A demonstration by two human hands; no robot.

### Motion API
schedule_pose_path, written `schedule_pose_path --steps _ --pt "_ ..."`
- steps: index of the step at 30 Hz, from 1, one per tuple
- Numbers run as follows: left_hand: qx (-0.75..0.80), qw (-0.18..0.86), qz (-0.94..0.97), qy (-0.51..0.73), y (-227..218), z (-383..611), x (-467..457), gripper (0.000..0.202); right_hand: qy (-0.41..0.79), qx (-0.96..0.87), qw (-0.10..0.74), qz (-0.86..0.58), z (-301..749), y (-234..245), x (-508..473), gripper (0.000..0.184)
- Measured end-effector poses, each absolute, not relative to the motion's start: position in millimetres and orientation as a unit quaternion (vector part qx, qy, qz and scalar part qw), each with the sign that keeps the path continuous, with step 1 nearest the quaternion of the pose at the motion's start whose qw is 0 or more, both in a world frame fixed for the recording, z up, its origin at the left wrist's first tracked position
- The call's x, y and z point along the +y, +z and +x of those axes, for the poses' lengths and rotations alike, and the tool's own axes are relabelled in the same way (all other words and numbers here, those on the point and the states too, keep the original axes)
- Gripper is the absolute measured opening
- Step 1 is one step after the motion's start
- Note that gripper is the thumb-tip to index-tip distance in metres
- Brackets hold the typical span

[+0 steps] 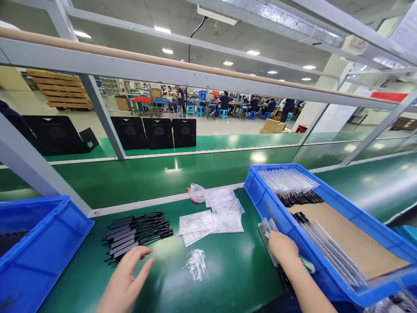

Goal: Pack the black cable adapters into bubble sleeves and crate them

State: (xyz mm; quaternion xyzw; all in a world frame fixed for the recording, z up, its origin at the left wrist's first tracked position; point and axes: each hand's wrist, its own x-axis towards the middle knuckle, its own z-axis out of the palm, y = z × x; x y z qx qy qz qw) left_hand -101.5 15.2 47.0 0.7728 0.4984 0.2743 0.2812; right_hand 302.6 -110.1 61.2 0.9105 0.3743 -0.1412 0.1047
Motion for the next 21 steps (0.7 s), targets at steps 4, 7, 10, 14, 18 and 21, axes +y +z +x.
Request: schedule_pose_path --steps 4,7,10,14,18,21 --pt "0.602 0.107 0.764 0.204 34 -147 42 0.035 -0.158 0.387 0.106 0.902 305 63 -110 0.034" --pt "0.645 0.038 0.753 0.123 24 -164 54 0.036 -0.167 0.387 0.111 0.9 306 64 -109 0.033" --pt "0.642 0.021 0.761 0.084 17 -168 57 0.037 -0.167 0.384 0.113 0.901 307 65 -108 0.033" --pt "0.644 0.017 0.761 0.081 11 -166 59 0.035 -0.162 0.383 0.115 0.902 308 63 -108 0.032" --pt "0.644 0.007 0.761 0.082 8 -167 64 0.033 -0.143 0.376 0.113 0.909 306 64 -108 0.031" --pt "0.637 0.019 0.768 0.062 5 -169 69 0.03 -0.117 0.37 0.108 0.915 302 68 -110 0.03"
